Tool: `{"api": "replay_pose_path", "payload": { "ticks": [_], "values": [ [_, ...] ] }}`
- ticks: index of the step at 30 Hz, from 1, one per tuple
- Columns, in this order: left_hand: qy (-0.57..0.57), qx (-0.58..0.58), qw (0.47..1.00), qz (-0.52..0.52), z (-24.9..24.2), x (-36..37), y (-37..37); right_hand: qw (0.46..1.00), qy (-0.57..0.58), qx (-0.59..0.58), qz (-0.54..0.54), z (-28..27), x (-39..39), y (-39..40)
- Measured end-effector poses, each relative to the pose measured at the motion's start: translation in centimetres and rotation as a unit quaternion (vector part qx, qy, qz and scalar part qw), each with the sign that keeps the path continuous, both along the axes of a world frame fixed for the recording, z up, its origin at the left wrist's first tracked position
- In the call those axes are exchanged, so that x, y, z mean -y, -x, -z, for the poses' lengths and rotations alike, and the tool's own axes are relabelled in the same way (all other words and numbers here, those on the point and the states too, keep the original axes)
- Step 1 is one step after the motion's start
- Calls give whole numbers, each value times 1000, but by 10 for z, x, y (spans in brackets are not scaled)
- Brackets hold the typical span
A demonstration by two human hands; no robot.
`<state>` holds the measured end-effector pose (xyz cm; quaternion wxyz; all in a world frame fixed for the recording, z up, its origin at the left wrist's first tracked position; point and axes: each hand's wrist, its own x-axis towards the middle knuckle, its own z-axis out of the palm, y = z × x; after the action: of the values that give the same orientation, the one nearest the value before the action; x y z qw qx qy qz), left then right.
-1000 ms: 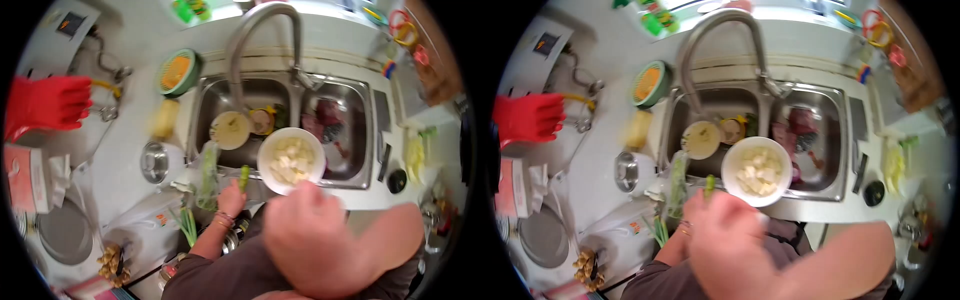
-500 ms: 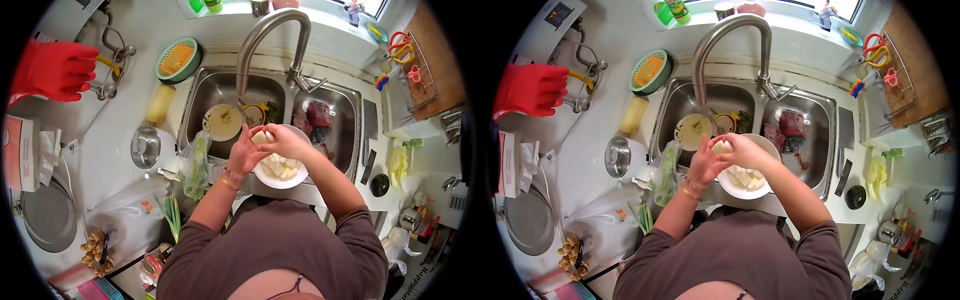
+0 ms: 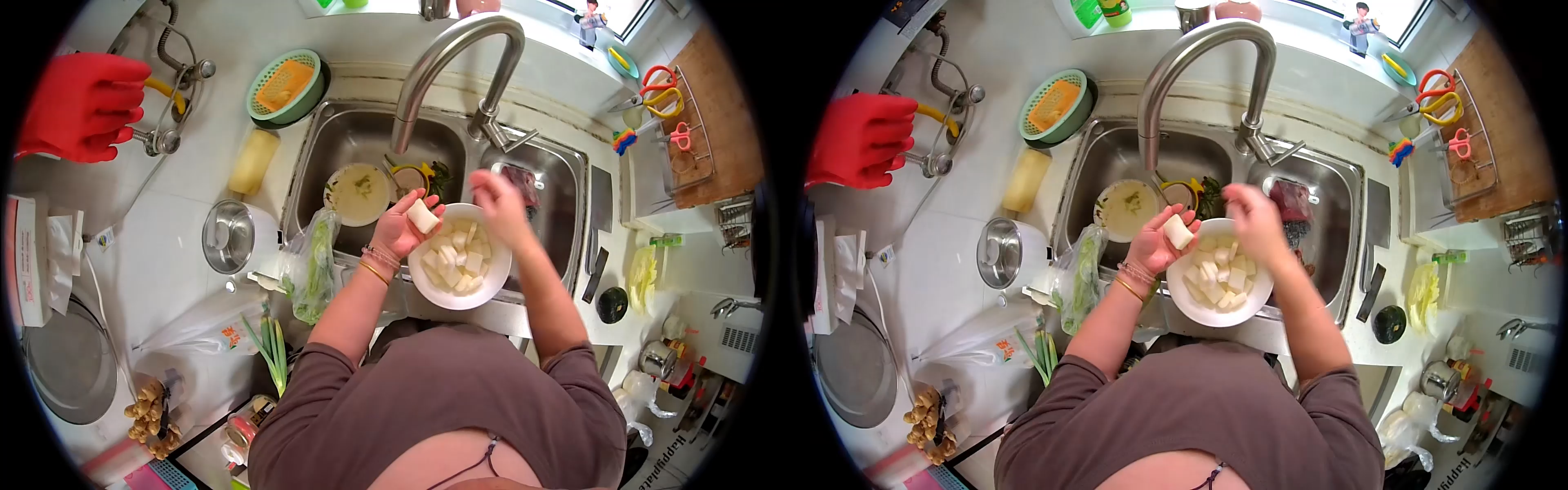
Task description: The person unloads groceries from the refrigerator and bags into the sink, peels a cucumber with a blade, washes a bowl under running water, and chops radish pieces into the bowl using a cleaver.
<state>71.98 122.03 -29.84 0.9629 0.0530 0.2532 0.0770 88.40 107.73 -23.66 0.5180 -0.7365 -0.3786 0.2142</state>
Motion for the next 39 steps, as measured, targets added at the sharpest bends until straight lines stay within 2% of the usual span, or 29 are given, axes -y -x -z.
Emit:
{"api": "replay_pose_path", "payload": {
  "ticks": [2, 4, 5, 8, 10, 11, 13, 14, 15, 17, 18, 20, 21, 22, 25, 26, 27, 29, 31, 32, 33, 35, 38, 39],
  "values": [
    [3, 4, 1000, -23, -5, -13, -2, 957, 57, 279, 59, -5, -2, -54],
    [-20, 17, 998, -50, -20, -25, -4, 866, 203, 447, 92, 6, -5, -106],
    [-40, 28, 997, -60, -22, -30, -5, 794, 242, 552, 84, 15, -5, -132],
    [-111, 82, 987, -78, -26, -47, -10, 772, 492, 400, -36, 3, -8, -145],
    [-119, 113, 985, -58, -24, -61, -14, 730, 625, 259, -101, -24, -23, -138],
    [-122, 129, 983, -48, -25, -65, -16, 763, 553, 327, -64, -22, -22, -135],
    [-128, 77, 987, -68, -27, -69, -24, 803, 392, 450, 9, -3, -11, -122],
    [-131, 47, 987, -79, -25, -70, -31, 848, 248, 467, 48, 9, -8, -120],
    [-134, 16, 987, -89, -21, -72, -38, 888, 214, 401, 65, 5, -4, -110],
    [-43, 71, 996, -18, 7, -86, -44, 949, 144, 261, 102, -2, 5, -86],
    [4, 97, 995, 18, 12, -90, -46, 959, 84, 252, 101, 13, 16, -85],
    [-24, 55, 998, 33, 15, -90, -52, 985, 119, 31, 124, 26, 41, -77],
    [-39, 34, 998, 42, 13, -87, -57, 979, 131, -81, 136, 26, 51, -72],
    [-121, -23, 991, 43, 10, -83, -64, 974, 135, -105, 145, 23, 59, -69],
    [-73, -52, 996, 21, -4, -75, -73, 964, 91, -171, 183, 20, 61, -56],
    [-64, -27, 997, 34, -5, -74, -71, 971, 60, -152, 176, 29, 56, -52],
    [-71, -12, 997, 42, -5, -73, -72, 969, 76, -184, 143, 24, 53, -51],
    [-85, 18, 995, 55, -5, -73, -70, 987, 9, -34, 155, 42, 47, -61],
    [-70, -5, 997, 19, -25, -64, -70, 960, 56, 187, 199, 40, 54, -78],
    [-62, -16, 998, 0, -35, -60, -71, 956, 100, 179, 210, 23, 62, -80],
    [-90, -18, 996, -1, -39, -58, -67, 945, 124, 229, 200, 27, 75, -88],
    [-143, -20, 989, -6, -43, -55, -59, 961, 130, 124, 212, 29, 98, -87],
    [-200, 42, 979, 16, -19, -66, -52, 938, 176, 185, 234, 33, 138, -70],
    [-205, 42, 978, 15, -20, -66, -52, 887, 233, 287, 276, 34, 156, -63]
  ]
}}
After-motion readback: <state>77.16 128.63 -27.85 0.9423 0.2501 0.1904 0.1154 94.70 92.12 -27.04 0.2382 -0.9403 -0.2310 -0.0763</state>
